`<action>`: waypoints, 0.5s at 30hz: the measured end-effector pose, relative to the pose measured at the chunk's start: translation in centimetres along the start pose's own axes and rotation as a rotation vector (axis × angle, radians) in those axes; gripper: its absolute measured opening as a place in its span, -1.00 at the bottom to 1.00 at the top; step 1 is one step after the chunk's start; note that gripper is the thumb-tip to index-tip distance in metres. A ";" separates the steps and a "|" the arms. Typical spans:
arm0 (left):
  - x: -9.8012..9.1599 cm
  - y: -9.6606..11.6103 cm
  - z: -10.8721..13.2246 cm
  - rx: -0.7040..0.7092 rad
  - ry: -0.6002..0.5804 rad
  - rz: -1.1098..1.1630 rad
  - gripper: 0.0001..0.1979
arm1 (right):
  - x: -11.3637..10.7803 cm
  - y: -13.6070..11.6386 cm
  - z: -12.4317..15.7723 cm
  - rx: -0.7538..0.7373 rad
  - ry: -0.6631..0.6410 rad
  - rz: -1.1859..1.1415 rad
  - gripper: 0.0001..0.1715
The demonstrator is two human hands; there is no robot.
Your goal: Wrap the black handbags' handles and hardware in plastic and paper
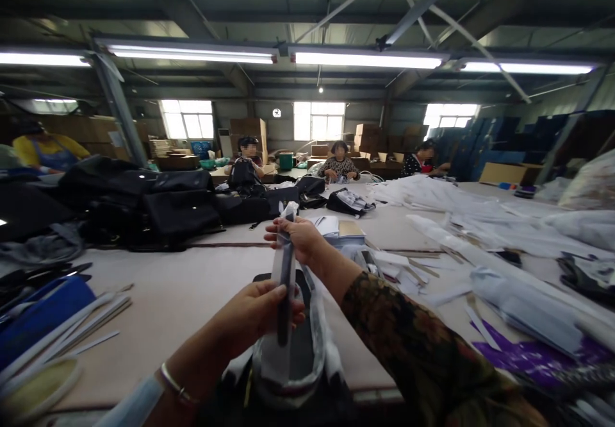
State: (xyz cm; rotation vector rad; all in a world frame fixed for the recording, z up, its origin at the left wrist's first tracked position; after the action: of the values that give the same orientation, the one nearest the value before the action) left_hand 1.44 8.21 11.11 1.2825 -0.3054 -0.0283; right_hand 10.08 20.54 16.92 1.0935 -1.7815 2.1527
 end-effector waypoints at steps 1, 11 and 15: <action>-0.2 -0.2 0.2 -0.017 0.026 -0.009 -0.77 | 0.0 0.2 0.0 0.007 -0.006 -0.004 -0.92; -0.6 0.4 -1.1 0.077 0.242 0.063 -0.77 | 1.0 3.3 1.1 -0.050 -0.059 0.007 -0.98; -0.8 0.5 -2.0 0.110 0.322 0.018 -0.78 | 1.3 4.4 1.5 -0.180 0.097 -0.057 -0.96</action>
State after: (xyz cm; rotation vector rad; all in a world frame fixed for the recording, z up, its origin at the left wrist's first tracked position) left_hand 1.13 10.41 10.90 1.3695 -0.0424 0.2112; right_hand 7.42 17.48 14.26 0.9685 -1.8356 1.9340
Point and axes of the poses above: each hand's wrist, its own z-axis away from the middle knuckle, its own x-axis out of the palm, y = z × x, the point moved 2 cm from there along -z, towards the middle knuckle, and after that the axes turned 12 degrees about -z, right-handed, at the moved point
